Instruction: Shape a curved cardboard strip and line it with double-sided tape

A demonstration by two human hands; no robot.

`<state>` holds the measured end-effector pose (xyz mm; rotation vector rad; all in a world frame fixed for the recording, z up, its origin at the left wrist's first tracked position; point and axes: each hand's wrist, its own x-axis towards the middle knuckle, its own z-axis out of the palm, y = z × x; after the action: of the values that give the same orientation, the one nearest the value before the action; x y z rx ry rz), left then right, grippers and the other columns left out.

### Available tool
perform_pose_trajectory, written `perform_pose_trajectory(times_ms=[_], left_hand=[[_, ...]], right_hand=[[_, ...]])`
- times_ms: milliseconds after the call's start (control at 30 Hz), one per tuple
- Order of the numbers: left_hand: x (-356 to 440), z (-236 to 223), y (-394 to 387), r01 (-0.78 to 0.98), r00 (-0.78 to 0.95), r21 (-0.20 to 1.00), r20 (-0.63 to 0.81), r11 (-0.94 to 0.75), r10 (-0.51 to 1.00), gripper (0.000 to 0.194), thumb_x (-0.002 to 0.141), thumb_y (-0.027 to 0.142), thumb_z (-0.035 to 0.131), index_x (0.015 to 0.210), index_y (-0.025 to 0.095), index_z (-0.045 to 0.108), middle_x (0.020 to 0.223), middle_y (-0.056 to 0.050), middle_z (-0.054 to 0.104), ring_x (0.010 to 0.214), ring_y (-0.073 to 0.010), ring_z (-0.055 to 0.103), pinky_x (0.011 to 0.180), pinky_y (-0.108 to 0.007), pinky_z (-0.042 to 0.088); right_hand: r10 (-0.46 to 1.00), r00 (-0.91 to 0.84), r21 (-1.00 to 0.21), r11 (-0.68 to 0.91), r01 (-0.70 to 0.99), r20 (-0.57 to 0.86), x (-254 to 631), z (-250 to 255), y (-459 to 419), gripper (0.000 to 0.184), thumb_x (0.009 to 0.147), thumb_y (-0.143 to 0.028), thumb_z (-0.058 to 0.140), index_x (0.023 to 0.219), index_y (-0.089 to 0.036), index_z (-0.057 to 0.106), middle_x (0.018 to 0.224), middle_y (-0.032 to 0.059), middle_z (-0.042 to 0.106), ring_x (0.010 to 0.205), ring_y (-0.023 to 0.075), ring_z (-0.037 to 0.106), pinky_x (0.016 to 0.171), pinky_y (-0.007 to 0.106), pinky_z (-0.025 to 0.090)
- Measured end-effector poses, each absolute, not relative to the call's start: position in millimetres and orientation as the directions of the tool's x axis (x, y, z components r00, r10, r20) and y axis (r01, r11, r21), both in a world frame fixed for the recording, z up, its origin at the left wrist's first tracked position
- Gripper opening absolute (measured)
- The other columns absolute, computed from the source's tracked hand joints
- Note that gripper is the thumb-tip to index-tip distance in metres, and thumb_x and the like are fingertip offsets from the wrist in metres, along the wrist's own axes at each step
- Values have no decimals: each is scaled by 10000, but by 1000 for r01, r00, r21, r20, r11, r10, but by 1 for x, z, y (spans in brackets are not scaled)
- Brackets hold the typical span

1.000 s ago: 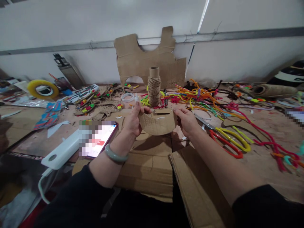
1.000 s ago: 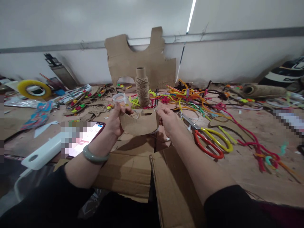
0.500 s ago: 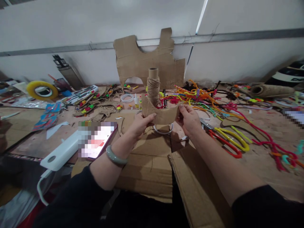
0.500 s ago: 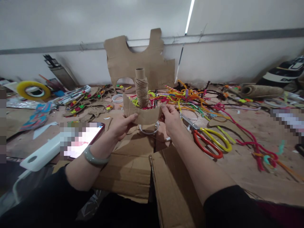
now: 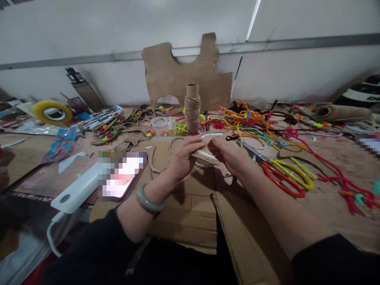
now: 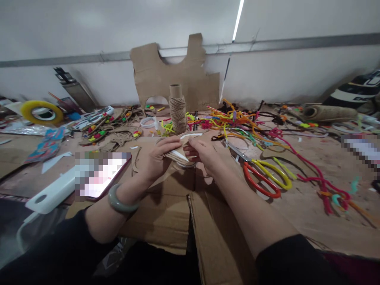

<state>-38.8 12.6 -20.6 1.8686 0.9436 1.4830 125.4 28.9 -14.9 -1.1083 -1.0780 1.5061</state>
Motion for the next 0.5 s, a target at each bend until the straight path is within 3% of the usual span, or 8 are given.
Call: perform_pose_trajectory(times_ms=[133,267,367,500], left_hand=[[-36,-31,15,234,300,723,583,-650,755,294,774,104,565,953,256,742,1196,-84,681,1152,-216,602,1075,-438,400],[-36,-33,17,256,263,728,581,-636,770,458,674,36,567,1066,241,687,1352,-81,576,1332,-236,447,1150,-461,293],[-36,-29,18,135,174,884,423,-447,889,493,668,39,550,1119,221,632,1339,-93,570,1271,-226,491,1056,-410,405],[-34,-19,17,-121,46,984,133,-127,990,340,736,156,596,1074,182,606,1074,-69,661,964,-166,611,817,-296,491]], right_hand=[[989,-123,-985,-99,-138,-82,126,-16,28,399,510,-464,773,548,-201,475,484,-59,462,444,70,400,442,227,304],[998,-41,-986,-57,-158,-51,131,-18,34,327,544,-417,728,564,-211,475,496,-61,467,472,79,413,476,230,329],[999,22,-990,-43,-133,-46,134,-22,38,277,574,-409,697,601,-218,499,555,-45,517,514,100,458,521,249,373],[998,-45,-998,44,44,42,133,-27,38,231,670,-437,612,650,-225,525,594,-31,526,549,122,479,555,271,402]])
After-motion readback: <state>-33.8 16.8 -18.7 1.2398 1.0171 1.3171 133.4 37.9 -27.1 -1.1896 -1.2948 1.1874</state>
